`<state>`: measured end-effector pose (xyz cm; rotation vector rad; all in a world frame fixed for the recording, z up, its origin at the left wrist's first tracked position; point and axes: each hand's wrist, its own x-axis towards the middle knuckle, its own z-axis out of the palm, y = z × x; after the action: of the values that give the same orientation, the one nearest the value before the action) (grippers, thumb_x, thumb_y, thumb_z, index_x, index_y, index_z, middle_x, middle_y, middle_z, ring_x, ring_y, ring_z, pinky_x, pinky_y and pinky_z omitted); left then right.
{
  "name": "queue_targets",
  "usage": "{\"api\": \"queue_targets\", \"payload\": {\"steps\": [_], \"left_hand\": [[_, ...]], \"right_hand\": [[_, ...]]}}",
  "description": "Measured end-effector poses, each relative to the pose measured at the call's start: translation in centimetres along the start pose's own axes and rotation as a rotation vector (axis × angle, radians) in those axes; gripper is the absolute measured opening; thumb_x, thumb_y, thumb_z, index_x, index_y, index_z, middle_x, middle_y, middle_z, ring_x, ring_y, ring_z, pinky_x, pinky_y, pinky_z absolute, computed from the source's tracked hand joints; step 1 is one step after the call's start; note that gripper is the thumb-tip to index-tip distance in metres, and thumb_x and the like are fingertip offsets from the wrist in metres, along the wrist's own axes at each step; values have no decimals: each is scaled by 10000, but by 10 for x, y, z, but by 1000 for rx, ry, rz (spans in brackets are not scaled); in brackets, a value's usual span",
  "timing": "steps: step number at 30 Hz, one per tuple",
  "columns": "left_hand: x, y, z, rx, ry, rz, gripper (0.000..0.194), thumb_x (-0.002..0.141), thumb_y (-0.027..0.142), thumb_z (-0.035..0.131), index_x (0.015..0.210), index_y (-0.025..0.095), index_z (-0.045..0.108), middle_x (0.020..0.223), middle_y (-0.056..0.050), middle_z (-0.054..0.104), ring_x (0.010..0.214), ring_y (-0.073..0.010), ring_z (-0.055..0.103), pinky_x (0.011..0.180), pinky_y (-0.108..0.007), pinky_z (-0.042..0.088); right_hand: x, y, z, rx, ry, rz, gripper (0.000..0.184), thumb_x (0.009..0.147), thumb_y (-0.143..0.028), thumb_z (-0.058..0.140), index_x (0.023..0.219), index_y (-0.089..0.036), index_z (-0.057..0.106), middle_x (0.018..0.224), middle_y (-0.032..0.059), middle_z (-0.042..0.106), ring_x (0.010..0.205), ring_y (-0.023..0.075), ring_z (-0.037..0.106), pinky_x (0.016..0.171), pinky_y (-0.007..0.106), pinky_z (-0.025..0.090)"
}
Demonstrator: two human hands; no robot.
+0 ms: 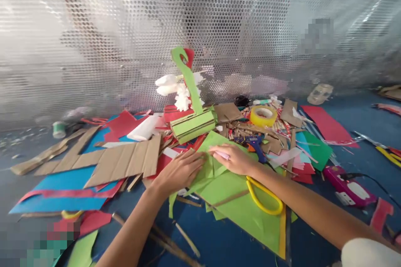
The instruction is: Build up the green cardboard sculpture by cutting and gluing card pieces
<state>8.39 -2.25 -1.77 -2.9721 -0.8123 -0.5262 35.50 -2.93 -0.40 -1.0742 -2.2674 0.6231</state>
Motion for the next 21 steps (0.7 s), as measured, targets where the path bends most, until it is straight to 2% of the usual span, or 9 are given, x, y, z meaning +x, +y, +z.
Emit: {"api": "queue_targets", "payload": {"steps": [4,11,13,16,18,21], "left_hand": [[-4,-1,2,50,13,16,360,1095,253,468,1375,208,691,1420,-99,714,1235,-279,688,1067,-453,564],[-3,3,-2,15,-32,-5,347,1105,302,468,1377,212,663,1474,-75,687,1284,-282,666,1104,-462,546],[-3,2,-3,5,-38,7,350,1107,320,466,1378,207,657,1465,-81,693,1281,-283,667,1114,-468,535],[-2,1,-4,-2,-43,10,351,1105,330,475,1372,197,659,1456,-100,695,1269,-291,669,1108,-474,530],[-2,0,-4,-11,-45,12,357,1108,339,466,1370,191,658,1458,-110,691,1270,-294,666,1106,-471,526],[-1,-1,-4,-22,-50,19,361,1108,358,466,1368,195,655,1459,-117,685,1288,-291,657,1112,-458,516]], "right_hand": [[-1,0,0,48,1,28,353,1103,-358,498,1343,-273,744,1252,58,797,1138,239,734,985,348,548],[-2,4,1,95,10,38,380,1101,-416,498,1361,-274,736,1272,66,792,1197,262,725,1031,379,542],[-1,7,2,162,4,62,392,1094,-437,511,1379,-273,724,1262,66,797,1153,256,745,979,365,567],[1,13,4,310,27,117,436,1073,-487,535,1401,-256,706,1170,73,819,1013,242,773,792,324,597],[3,14,4,387,78,140,450,1046,-520,557,1327,-224,745,1115,90,820,935,241,768,680,303,580],[5,14,4,391,138,146,400,1002,-514,600,1127,-186,792,977,95,813,801,223,745,604,282,538]]}}
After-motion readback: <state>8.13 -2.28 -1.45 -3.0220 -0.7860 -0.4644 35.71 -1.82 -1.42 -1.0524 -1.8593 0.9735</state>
